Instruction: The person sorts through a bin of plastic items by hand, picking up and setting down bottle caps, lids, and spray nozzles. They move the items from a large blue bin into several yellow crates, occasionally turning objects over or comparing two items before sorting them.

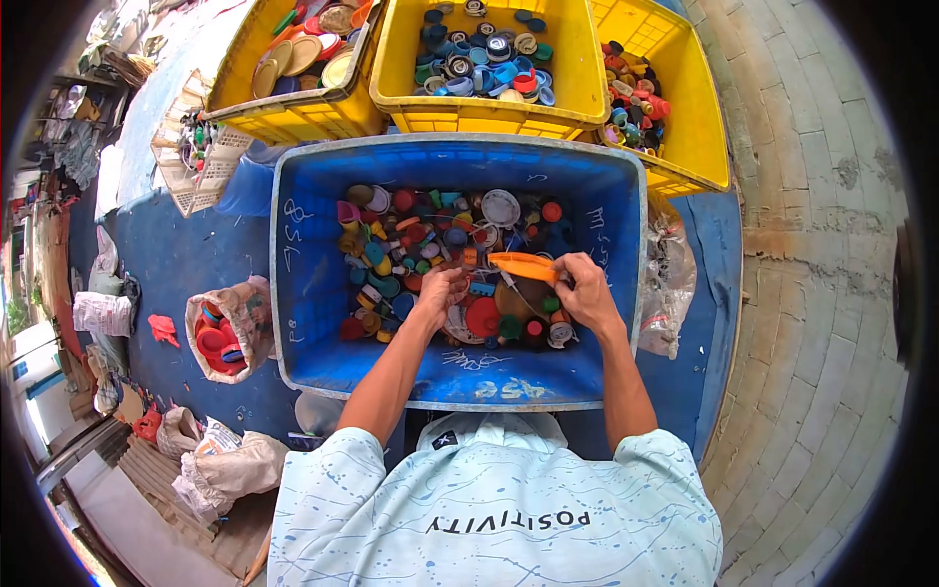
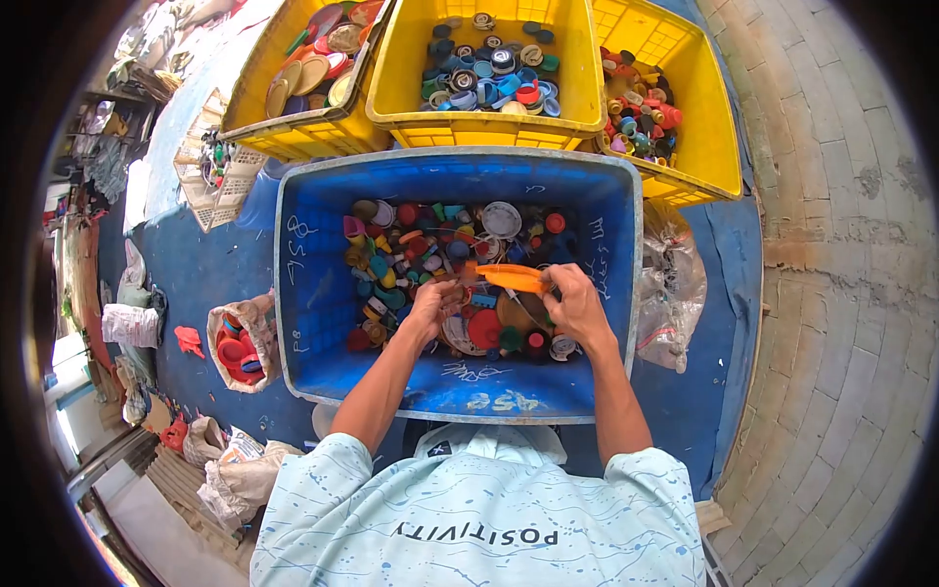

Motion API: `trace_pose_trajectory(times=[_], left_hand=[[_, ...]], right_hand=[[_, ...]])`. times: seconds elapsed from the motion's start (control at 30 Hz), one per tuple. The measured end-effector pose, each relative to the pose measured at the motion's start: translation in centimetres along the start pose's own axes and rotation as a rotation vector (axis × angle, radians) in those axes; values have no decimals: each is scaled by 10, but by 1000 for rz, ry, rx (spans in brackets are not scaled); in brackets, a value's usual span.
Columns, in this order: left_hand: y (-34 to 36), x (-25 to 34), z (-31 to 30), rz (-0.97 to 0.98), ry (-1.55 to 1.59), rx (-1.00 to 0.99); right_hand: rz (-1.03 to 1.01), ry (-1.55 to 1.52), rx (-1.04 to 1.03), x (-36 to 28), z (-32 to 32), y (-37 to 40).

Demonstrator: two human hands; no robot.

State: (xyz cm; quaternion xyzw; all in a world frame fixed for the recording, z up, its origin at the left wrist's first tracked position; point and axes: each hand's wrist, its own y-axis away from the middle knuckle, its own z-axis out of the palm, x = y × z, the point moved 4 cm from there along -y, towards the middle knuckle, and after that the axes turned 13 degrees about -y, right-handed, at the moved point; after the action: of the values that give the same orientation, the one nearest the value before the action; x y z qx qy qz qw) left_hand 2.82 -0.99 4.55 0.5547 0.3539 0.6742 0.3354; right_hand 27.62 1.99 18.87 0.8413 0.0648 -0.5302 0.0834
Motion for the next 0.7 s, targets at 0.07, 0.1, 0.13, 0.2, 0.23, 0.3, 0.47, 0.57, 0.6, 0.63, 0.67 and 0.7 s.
trace_pose_trajectory(times=[0.07,0.1,0.13,0.2,0.23,0.3,0.47,0.57,0.6,0.63,0.67,0.7], left_hand=[[-23,-5,5,42,6,-9],[-29,-2,10,36,5,16],[-37,1,16,30,4,42],[-66,-2,23,13,9,68],[-92,-11,25,-1,13,68],[-119,-9,38,-99,-46,180],[-174,-2,75,-172,241,124],[-220,-35,77,-44,413,149],[-216,-37,85,-59,403,146],[-207,-34,91,-71,393,145],[-198,-29,93,-80,381,148],[-185,-22,93,-87,369,156]], right_hand=[[-110,14,46,-13,-7,19],[5,-35,95,-16,-9,30],[-11,-52,131,-23,-13,37],[52,-139,252,-31,-14,52],[7,-98,274,-31,-15,57],[-75,-19,312,-30,-16,68],[4,-103,334,-24,-19,95],[16,-97,309,-22,-22,106],[11,-98,303,-21,-23,108],[5,-102,295,-19,-26,109],[2,-102,296,-17,-30,110],[-3,-105,296,-14,-32,110]])
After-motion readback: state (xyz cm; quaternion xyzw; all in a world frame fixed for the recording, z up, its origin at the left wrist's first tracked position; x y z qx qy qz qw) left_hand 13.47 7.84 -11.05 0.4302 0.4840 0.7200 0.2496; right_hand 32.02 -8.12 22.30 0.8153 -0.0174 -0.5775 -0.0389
